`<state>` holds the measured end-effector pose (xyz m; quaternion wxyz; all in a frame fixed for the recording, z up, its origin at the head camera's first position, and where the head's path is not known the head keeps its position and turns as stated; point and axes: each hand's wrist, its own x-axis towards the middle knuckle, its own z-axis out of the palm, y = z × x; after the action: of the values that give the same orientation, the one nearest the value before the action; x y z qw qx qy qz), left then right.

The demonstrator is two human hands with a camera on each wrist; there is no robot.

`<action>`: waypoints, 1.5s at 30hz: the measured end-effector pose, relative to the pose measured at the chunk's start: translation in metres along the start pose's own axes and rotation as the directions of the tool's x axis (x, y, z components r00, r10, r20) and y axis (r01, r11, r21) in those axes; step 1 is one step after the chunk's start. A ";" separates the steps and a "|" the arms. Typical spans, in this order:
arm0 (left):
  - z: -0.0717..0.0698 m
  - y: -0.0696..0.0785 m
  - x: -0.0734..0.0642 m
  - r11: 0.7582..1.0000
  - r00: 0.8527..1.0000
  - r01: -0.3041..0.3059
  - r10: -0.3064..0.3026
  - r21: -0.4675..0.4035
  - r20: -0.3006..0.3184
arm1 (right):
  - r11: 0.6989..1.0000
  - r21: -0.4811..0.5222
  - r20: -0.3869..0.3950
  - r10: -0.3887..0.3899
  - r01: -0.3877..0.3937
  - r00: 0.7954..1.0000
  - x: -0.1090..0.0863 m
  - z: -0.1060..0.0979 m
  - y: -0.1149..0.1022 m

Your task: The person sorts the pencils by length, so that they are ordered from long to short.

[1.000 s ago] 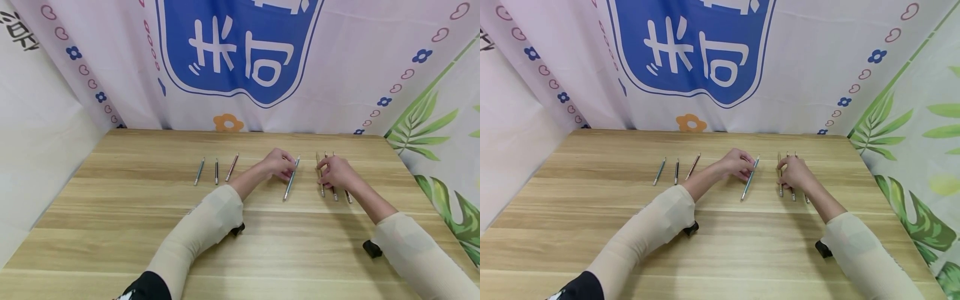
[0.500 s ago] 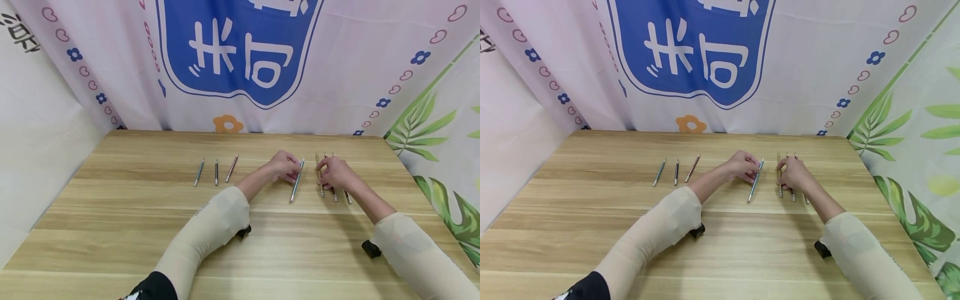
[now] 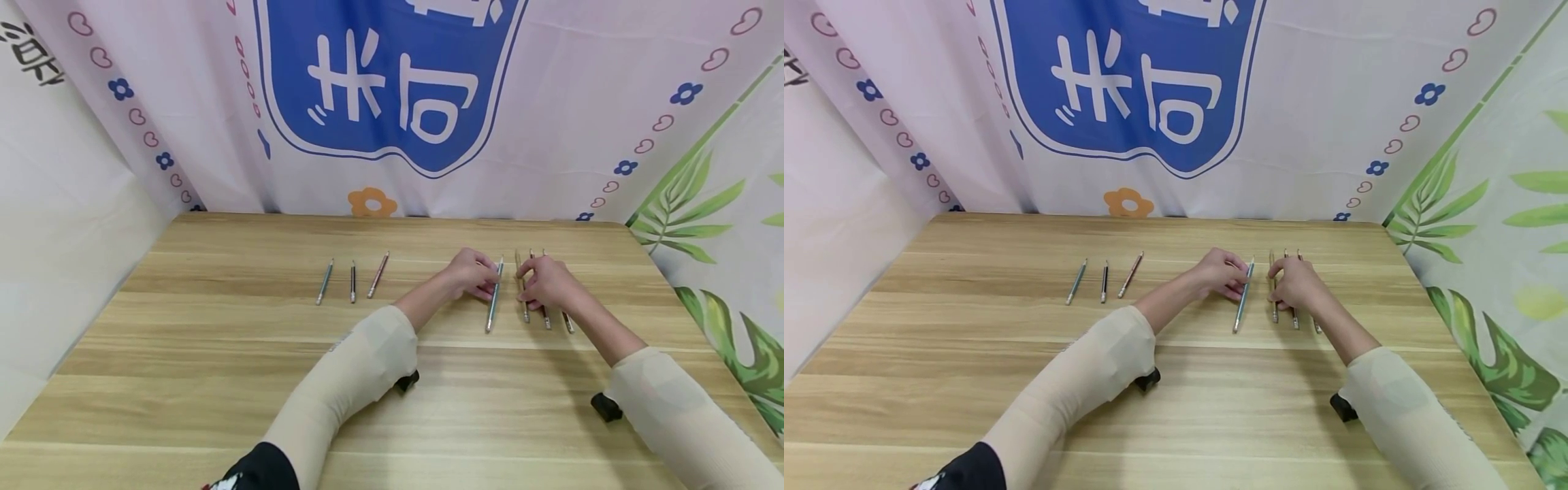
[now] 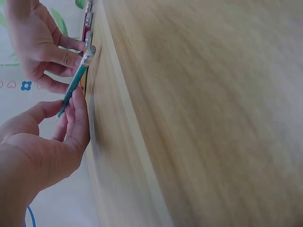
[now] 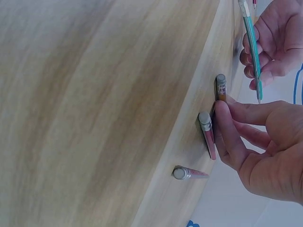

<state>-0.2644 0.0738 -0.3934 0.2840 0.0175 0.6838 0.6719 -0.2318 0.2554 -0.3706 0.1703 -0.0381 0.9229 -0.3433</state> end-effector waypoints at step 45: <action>0.036 -0.005 0.020 0.934 0.932 0.009 0.121 0.358 -0.341 | 1.000 -0.025 0.009 -0.007 0.008 1.000 -0.003 -0.001 -0.002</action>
<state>-0.2642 0.1141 -0.4027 0.1277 -0.0343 0.8326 0.5379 -0.2298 0.2549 -0.3679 0.1726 -0.0451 0.9262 -0.3321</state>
